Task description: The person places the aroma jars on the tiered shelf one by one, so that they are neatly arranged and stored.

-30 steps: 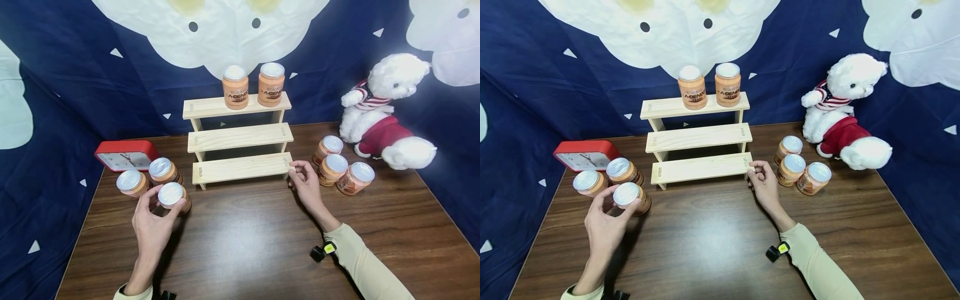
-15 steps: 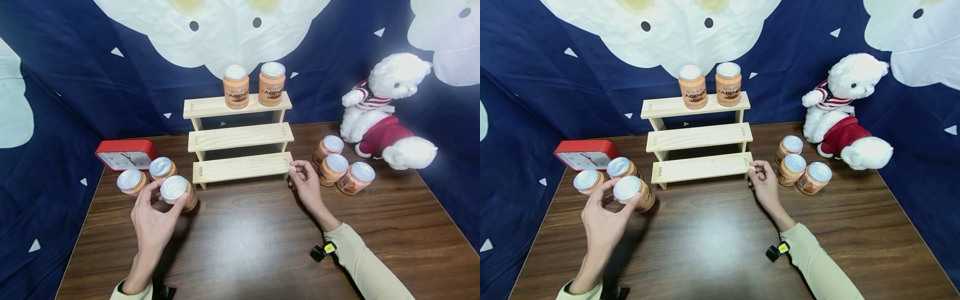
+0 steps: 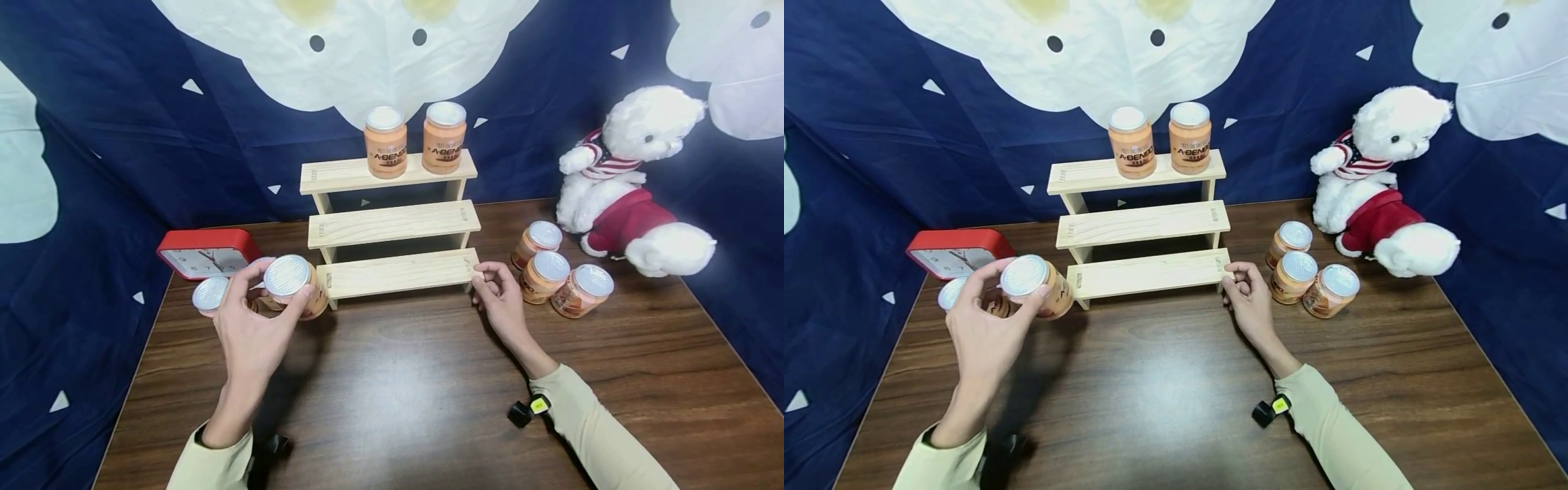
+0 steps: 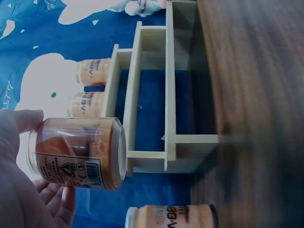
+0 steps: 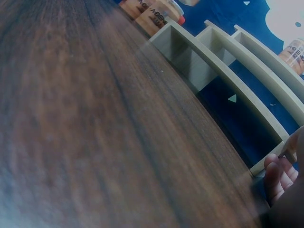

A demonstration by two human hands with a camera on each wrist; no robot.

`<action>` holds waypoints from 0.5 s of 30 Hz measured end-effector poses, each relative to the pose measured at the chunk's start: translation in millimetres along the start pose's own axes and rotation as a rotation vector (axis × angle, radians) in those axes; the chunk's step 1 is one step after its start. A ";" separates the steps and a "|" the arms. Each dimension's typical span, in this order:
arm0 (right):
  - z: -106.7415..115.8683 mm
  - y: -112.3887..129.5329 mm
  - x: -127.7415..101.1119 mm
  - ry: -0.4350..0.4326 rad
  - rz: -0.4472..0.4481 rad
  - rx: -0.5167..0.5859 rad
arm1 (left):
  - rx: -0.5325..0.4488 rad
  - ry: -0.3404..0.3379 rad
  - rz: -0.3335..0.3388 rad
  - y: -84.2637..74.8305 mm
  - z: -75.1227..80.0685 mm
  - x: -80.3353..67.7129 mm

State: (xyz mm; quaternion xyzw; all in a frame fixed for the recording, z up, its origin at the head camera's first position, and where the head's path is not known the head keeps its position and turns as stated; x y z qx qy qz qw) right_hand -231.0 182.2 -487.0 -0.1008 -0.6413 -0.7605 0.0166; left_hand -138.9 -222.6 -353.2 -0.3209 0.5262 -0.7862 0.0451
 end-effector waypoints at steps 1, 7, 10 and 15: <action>0.0 -0.1 0.0 0.000 -0.001 0.000 | -0.005 0.000 -0.001 -1.4 -1.3 1.8; 0.7 -1.0 -0.1 -0.002 -0.006 -0.009 | -0.042 0.004 -0.011 -11.6 -10.9 12.3; 1.3 -1.6 0.0 -0.005 -0.009 -0.015 | -0.078 0.002 -0.021 -16.8 -16.3 19.3; 1.3 -2.4 0.1 -0.002 -0.013 -0.022 | -0.123 -0.005 -0.044 -21.0 -24.7 30.9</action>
Point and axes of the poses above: each hand's wrist, its own x-axis towards the middle knuckle, its own z-axis out of the back of the hand, y = z × x, the point moved 8 cm from there along x, towards the middle knuckle, and after that the axes turned 9 degrees about -x, right-handed, at the moved point
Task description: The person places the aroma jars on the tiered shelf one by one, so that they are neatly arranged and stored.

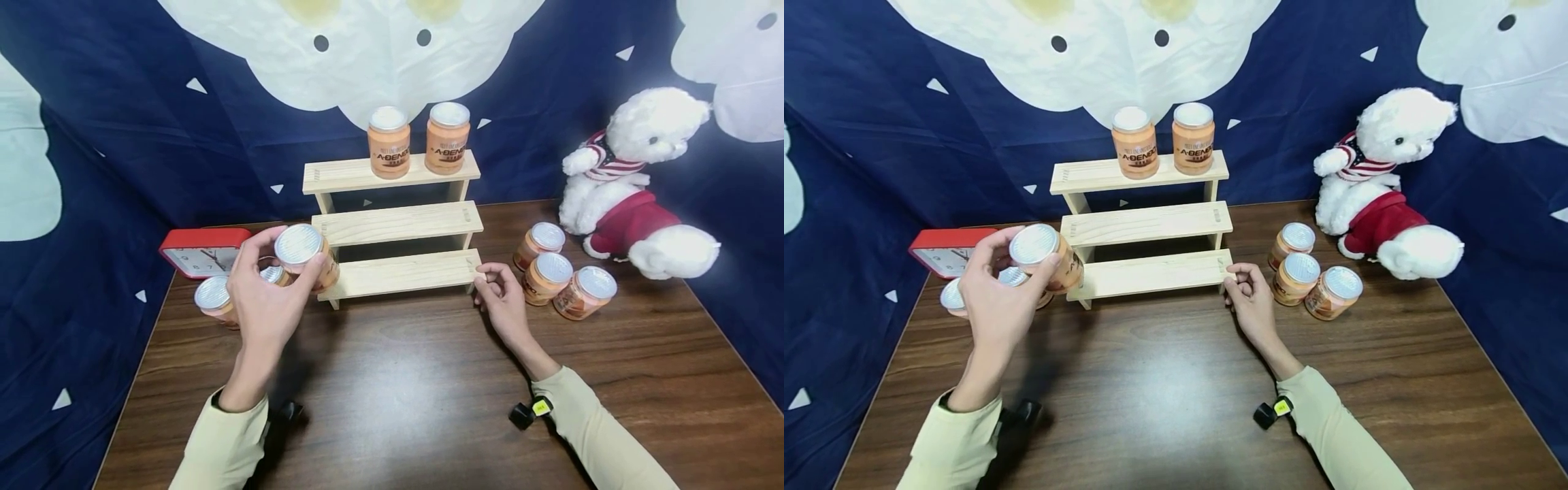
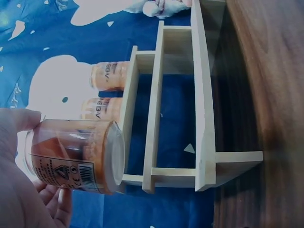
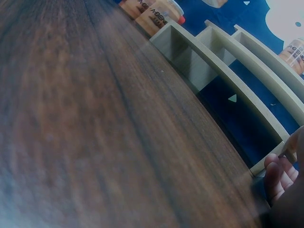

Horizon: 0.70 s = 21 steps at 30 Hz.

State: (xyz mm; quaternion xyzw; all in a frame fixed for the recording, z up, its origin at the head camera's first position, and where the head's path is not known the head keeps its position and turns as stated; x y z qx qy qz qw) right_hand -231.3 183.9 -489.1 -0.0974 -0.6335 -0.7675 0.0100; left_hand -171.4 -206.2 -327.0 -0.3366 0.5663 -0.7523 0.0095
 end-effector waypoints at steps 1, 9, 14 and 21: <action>0.0 -0.2 -0.2 0.001 0.000 0.000 | 0.001 -0.003 -0.004 0.0 -1.7 2.1; 0.7 -0.7 0.1 0.001 0.000 -0.007 | -0.004 -0.011 -0.033 -0.5 -17.4 21.5; 1.3 -1.0 -0.7 -0.001 -0.004 -0.010 | -0.014 -0.005 -0.047 0.1 -29.2 34.3; 0.3 0.4 0.1 -0.001 -0.007 -0.006 | 0.012 -0.022 -0.042 6.4 -36.8 48.9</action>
Point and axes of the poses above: each hand's wrist, its own x-axis towards the middle knuckle, its own z-axis out of the back of the hand, y = z × x, the point moved 8 cm from there along x, towards the middle knuckle, and after that the axes turned 9 degrees about -x, right-handed, at the moved point
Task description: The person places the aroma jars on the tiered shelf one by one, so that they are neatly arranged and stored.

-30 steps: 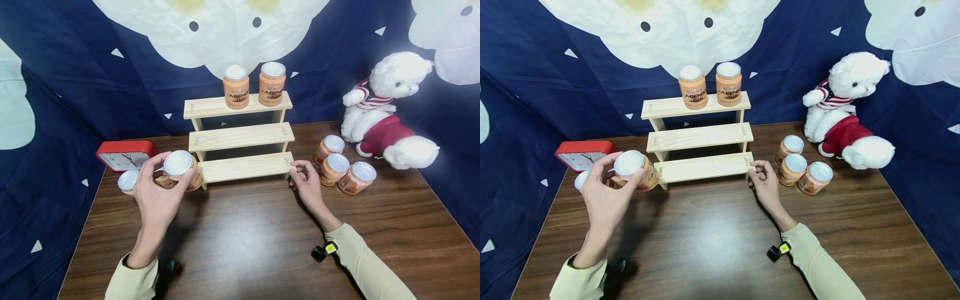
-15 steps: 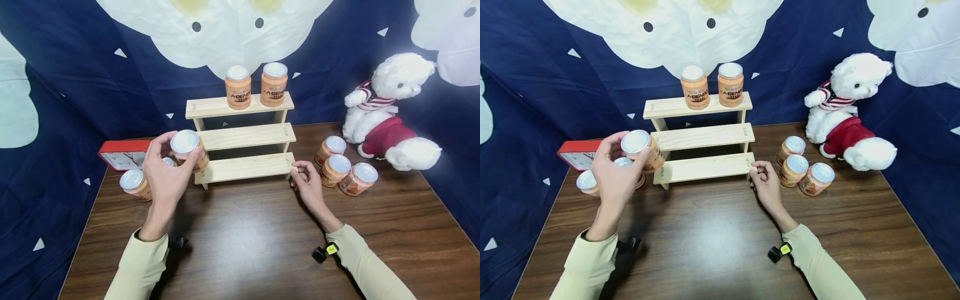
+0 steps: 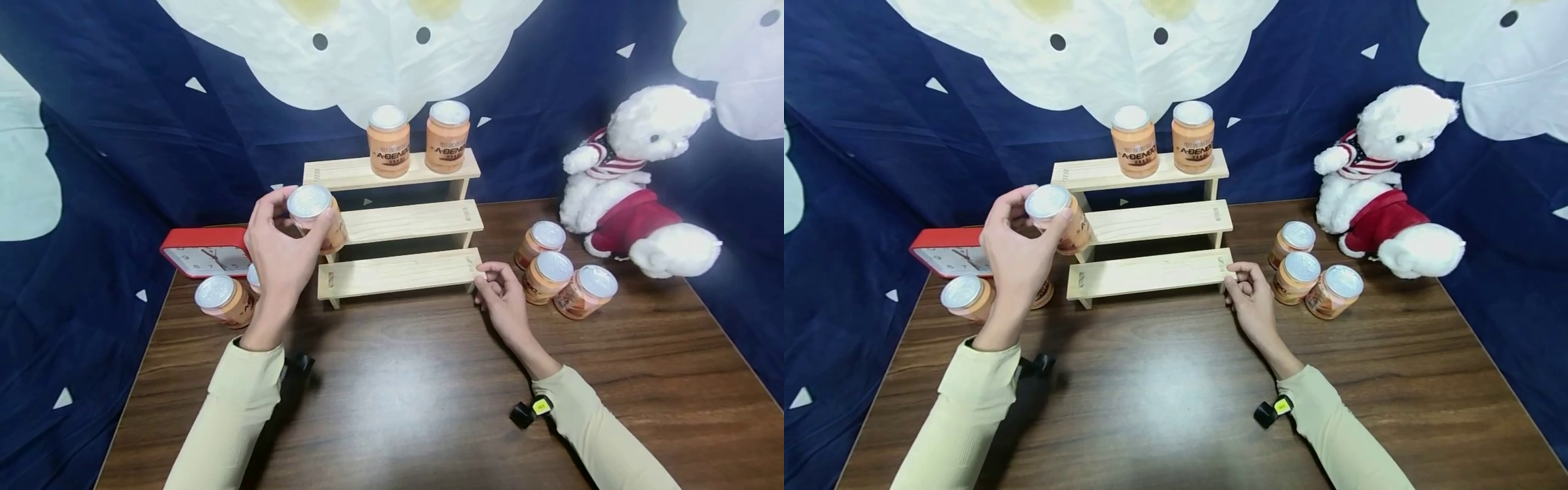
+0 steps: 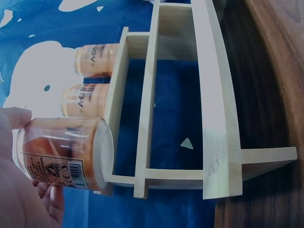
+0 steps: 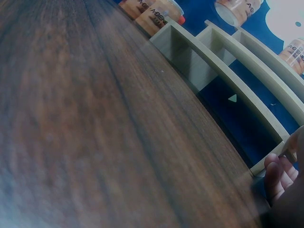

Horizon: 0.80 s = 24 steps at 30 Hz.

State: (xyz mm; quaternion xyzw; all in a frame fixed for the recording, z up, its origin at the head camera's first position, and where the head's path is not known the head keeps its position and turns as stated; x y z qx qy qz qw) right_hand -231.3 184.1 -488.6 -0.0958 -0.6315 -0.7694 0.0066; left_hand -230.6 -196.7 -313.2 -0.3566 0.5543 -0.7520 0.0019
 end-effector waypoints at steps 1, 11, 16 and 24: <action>-0.2 0.4 0.1 0.001 0.001 0.001 | 0.002 -0.001 0.001 1.0 -0.4 1.6; -2.5 1.9 1.3 0.009 0.003 0.013 | -0.011 -0.010 -0.005 1.9 -5.1 17.4; -2.0 1.5 0.7 0.005 0.004 0.020 | -0.024 -0.014 -0.016 -3.0 -10.6 29.7; -1.2 0.8 -0.4 0.004 0.011 0.015 | -0.057 -0.003 -0.013 -9.9 -25.2 48.3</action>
Point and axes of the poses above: each hand's wrist, its own x-axis towards the middle knuckle, its own z-axis out of the back of the hand, y = z × x, the point moved 8 cm from there along x, towards the middle knuckle, and after that the axes turned 9 degrees about -x, right-handed, at the moved point
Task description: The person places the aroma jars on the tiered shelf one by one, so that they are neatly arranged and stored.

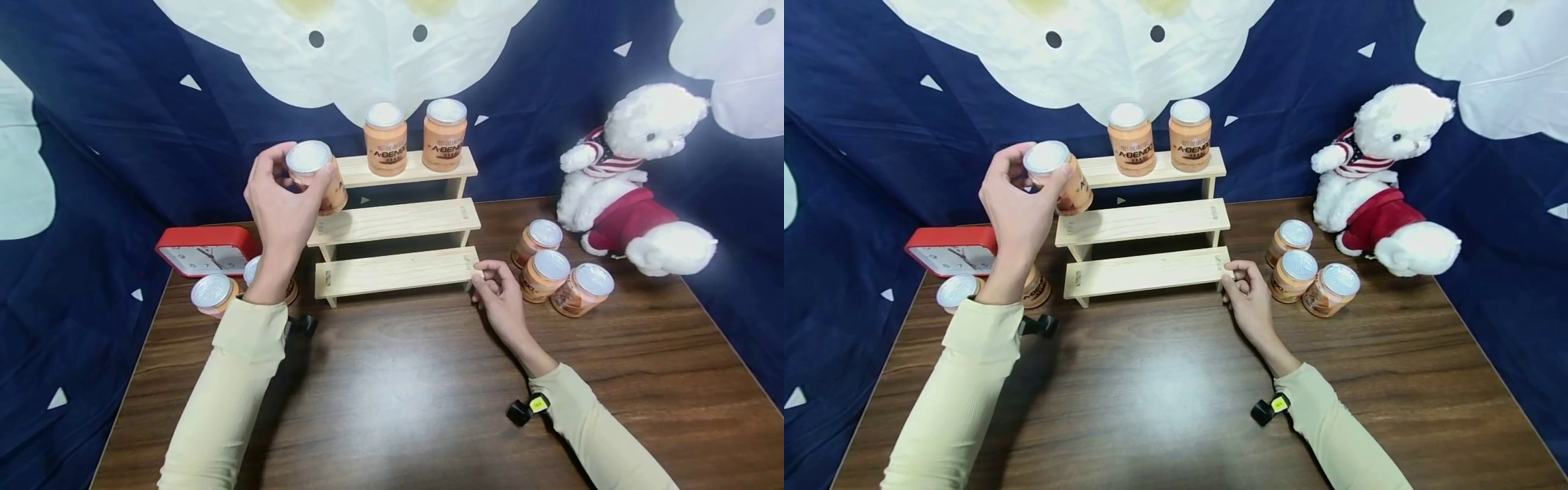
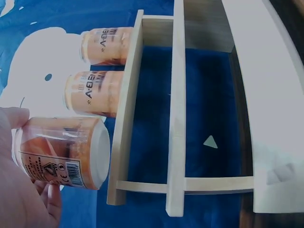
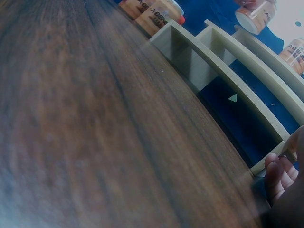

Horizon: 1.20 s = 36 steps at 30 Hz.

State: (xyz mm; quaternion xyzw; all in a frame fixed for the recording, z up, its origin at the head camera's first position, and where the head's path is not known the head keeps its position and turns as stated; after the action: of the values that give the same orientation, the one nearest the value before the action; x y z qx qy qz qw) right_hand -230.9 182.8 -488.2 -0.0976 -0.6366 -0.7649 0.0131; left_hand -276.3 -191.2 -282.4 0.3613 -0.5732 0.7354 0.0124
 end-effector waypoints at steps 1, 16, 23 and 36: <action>0.1 0.2 0.0 0.000 0.000 -0.003 | -0.004 0.001 0.004 -0.5 -2.2 2.5; -2.1 1.4 -0.7 0.001 -0.002 0.005 | -0.023 -0.005 0.038 11.0 -16.4 23.3; -0.5 1.8 -0.6 -0.005 0.005 -0.002 | -0.044 0.013 0.052 16.3 -27.0 31.5; -0.2 1.1 -0.1 -0.001 0.003 -0.007 | -0.067 0.008 0.088 26.3 -43.6 45.6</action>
State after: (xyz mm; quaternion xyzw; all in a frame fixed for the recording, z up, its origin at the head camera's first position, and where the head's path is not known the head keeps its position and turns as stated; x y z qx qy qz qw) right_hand -230.7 182.3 -487.2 -0.0988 -0.6339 -0.7670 0.0135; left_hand -343.9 -181.2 -283.0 0.3321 -0.6126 0.7172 -0.0053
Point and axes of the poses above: each hand's wrist, its own x-axis towards the middle knuckle, its own z-axis out of the back of the hand, y = z × x, the point moved 8 cm from there along x, towards the middle knuckle, and after that the axes turned 9 degrees about -x, right-handed, at the moved point
